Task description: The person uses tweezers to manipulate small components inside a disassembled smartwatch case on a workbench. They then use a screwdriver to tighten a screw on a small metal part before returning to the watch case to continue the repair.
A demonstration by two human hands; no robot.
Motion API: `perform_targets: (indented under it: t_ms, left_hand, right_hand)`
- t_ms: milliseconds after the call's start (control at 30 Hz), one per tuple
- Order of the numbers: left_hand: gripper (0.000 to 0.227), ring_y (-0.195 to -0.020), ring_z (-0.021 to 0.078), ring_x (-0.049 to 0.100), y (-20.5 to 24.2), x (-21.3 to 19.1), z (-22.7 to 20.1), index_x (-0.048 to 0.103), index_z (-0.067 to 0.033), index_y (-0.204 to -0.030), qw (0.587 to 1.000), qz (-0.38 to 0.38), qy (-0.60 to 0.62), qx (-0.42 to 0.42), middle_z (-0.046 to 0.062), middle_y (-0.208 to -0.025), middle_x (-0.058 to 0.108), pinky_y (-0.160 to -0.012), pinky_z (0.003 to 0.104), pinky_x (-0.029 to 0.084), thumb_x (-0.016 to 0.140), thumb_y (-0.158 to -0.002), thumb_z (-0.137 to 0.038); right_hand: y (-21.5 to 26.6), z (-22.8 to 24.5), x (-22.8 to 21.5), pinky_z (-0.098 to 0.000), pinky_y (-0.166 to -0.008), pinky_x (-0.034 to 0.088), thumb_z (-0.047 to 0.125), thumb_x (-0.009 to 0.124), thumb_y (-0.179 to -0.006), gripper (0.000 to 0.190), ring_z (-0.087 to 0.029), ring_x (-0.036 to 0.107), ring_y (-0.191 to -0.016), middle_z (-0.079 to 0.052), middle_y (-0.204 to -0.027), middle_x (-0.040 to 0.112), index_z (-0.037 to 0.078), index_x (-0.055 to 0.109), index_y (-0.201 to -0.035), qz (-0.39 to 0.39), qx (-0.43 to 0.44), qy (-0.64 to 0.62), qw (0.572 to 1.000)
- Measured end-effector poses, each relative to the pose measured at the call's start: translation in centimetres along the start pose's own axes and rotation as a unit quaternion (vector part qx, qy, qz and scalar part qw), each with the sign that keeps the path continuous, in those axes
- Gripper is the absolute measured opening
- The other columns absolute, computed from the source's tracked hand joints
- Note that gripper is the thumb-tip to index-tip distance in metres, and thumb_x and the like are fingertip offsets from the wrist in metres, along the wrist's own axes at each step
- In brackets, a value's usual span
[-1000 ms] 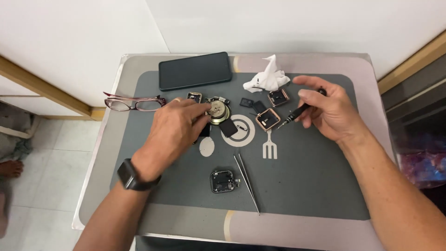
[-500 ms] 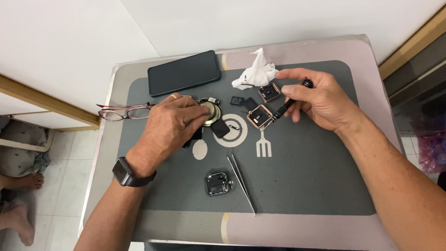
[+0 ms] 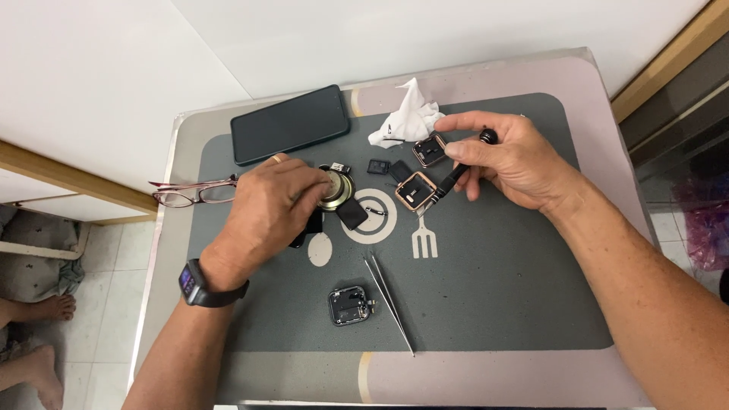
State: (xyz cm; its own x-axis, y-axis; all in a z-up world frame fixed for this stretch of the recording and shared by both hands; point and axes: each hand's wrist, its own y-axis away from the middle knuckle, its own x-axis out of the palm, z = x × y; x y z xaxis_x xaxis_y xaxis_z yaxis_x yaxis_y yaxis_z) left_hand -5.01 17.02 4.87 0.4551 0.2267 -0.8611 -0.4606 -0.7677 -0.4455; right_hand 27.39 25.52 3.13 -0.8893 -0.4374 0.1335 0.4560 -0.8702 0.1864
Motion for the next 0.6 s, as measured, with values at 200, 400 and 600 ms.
perform_targets:
  t_ms: [200,400,600]
  left_hand:
    - [0.007,-0.077,0.0244,0.064,0.11,-0.79,-0.45,0.071,-0.0056,-0.094,0.998,-0.004,0.054,-0.043,0.004,-0.088,0.074,-0.072,0.037,0.051,0.068,-0.100,-0.009]
    - [0.013,-0.079,0.0260,0.062,0.32,-0.59,0.23,0.076,-0.0130,-0.110,1.000,0.017,0.000,0.001,0.005,-0.099,0.072,-0.075,0.038,0.051,0.069,-0.101,-0.020]
    - [0.013,-0.070,0.0212,0.050,0.02,-0.65,0.27,0.076,-0.0184,-0.098,0.999,0.033,-0.008,0.000,-0.002,-0.085,0.063,-0.064,0.034,0.045,0.065,-0.105,-0.023]
  right_hand:
    - [0.18,0.35,0.35,-0.0295,-0.043,0.056,0.012,0.073,-0.087,0.045,-0.029,0.070,-0.064,-0.014,-0.084,0.061,0.001,0.069,-0.130,-0.004,0.003,0.016,1.000]
    - [0.07,0.12,0.38,-0.0286,-0.043,0.057,0.012,0.073,-0.087,0.043,-0.027,0.069,-0.064,-0.017,-0.084,0.065,0.000,0.069,-0.129,0.001,-0.005,0.019,1.000]
    - [0.00,0.09,0.45,-0.0290,-0.042,0.056,0.011,0.073,-0.087,0.043,-0.028,0.070,-0.063,-0.018,-0.082,0.066,0.001,0.069,-0.128,-0.004,-0.005,0.026,1.000]
